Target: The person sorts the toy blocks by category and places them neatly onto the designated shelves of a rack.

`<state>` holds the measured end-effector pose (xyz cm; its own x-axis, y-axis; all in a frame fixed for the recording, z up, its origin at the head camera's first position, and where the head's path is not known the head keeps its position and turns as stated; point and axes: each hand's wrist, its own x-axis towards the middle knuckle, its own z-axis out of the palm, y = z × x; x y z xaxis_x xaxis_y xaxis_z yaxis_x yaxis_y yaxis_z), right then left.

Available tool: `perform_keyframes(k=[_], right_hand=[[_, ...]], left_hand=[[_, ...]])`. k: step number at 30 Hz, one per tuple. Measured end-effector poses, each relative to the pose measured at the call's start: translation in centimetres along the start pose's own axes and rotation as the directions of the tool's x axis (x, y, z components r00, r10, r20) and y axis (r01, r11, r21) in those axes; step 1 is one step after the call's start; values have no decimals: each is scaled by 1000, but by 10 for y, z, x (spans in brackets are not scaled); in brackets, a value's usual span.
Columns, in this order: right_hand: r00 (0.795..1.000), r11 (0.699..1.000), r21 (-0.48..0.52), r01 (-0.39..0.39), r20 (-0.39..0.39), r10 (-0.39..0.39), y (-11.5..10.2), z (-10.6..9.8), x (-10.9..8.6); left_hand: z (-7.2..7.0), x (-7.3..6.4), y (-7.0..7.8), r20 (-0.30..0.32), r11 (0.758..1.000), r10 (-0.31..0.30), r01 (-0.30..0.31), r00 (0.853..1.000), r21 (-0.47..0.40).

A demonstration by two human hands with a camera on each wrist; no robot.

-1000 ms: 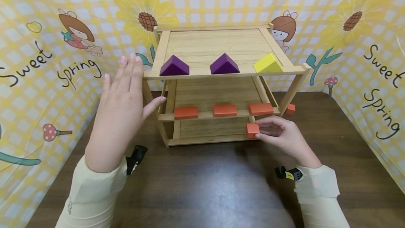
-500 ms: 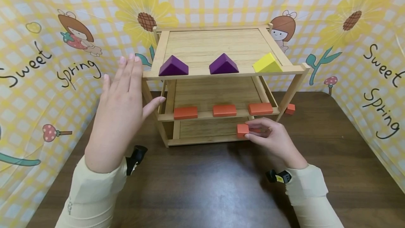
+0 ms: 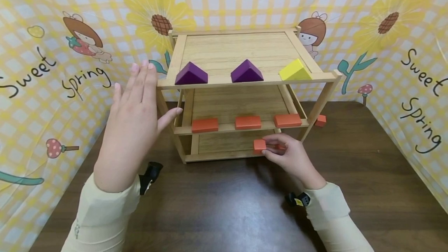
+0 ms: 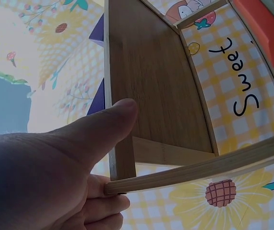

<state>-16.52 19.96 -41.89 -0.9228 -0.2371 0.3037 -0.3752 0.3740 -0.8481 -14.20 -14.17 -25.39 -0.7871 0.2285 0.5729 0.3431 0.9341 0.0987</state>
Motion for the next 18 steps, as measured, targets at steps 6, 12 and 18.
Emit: perform_keyframes(k=[6,12,18], right_hand=[[1000,1000,-29,12,-6,-12,2,13,3],[1000,998,-63,-2,-20,1,3,23,4],[999,998,-57,-32,-22,31,5,31,4]], left_hand=[[0,-1,0,-2,1000,-5,5,1000,0],[1,0,0,-8,1000,-2,2,1000,-3],[1,0,0,-7,1000,-1,1,1000,-9]])
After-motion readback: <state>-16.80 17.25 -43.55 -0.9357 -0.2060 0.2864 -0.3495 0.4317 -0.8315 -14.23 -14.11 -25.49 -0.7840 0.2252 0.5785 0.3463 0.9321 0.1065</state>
